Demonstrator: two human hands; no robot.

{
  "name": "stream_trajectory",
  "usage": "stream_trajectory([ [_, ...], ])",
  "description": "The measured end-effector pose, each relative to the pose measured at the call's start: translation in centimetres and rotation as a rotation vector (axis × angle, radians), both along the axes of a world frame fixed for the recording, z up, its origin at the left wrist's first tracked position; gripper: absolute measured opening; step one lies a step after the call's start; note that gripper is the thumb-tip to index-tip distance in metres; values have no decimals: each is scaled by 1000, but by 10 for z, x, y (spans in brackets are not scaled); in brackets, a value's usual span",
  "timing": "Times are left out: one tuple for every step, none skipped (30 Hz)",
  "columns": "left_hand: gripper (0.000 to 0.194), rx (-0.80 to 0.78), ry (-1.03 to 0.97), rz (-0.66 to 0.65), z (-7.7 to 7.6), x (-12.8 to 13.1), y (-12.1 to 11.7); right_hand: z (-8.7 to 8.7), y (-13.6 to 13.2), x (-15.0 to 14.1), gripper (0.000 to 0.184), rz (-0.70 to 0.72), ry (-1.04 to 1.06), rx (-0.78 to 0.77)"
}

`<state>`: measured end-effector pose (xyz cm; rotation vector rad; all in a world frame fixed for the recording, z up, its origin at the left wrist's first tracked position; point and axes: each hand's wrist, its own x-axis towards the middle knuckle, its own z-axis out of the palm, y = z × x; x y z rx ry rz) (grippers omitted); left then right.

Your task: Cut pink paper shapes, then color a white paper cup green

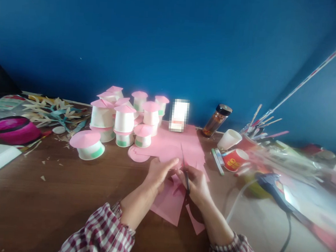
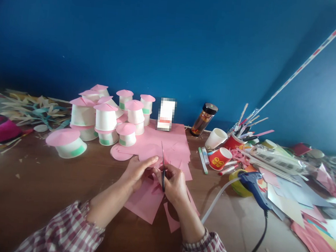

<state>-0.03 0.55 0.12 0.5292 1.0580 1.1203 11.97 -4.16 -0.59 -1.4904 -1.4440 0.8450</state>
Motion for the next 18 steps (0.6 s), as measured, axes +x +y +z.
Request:
stream_trajectory([
  [36, 5, -4, -1, 0, 0, 0, 0, 0, 0, 36, 0, -1, 6],
  [37, 6, -5, 1, 0, 0, 0, 0, 0, 0, 36, 0, -2, 11],
  [37, 3, -6, 2, 0, 0, 0, -1, 0, 0, 36, -1, -4, 16],
  [38, -2, -6, 3, 0, 0, 0, -1, 0, 1, 35, 0, -5, 19],
  [38, -9, -8, 3, -1, 0, 0, -2, 0, 1, 34, 2, -7, 17],
  [39, -12, -13, 2, -1, -1, 0, -2, 0, 1, 33, 7, -10, 10],
  [39, -10, -21, 1, -2, -1, 1, -3, 0, 2, 32, 13, -12, 2],
  [39, -8, -31, 0, -4, -1, 1, -3, 0, 2, 31, 17, -15, -6],
  [39, -4, -40, 2, -6, -2, 2, -4, 0, 2, 30, 20, -17, -11],
  [38, 2, -48, 3, -8, -2, 3, -4, 0, 2, 29, 20, -19, -12],
  [38, 8, -55, -1, -9, -2, 3, -4, 0, 2, 29, 19, -20, -10],
  [37, 11, -57, -5, -11, -2, 3, -4, 0, 2, 29, 16, -18, -8],
  [36, 14, -54, -9, -11, -3, 4, -3, 0, 1, 28, 15, -14, -8],
  [35, 13, -45, -12, -11, -3, 4, -3, 0, 1, 27, 14, -10, -10],
  [34, 11, -33, -10, -10, -3, 3, -3, 0, 1, 27, 14, -4, -13],
  [33, 9, -20, -7, -9, -3, 3, -2, 0, 1, 27, 15, 0, -17],
  [31, 12, -9, -3, -7, -3, 2, -1, 1, 1, 27, 16, 2, -23],
  [29, 21, 0, -4, -5, -3, 2, -1, 1, 0, 28, 17, 1, -29],
])
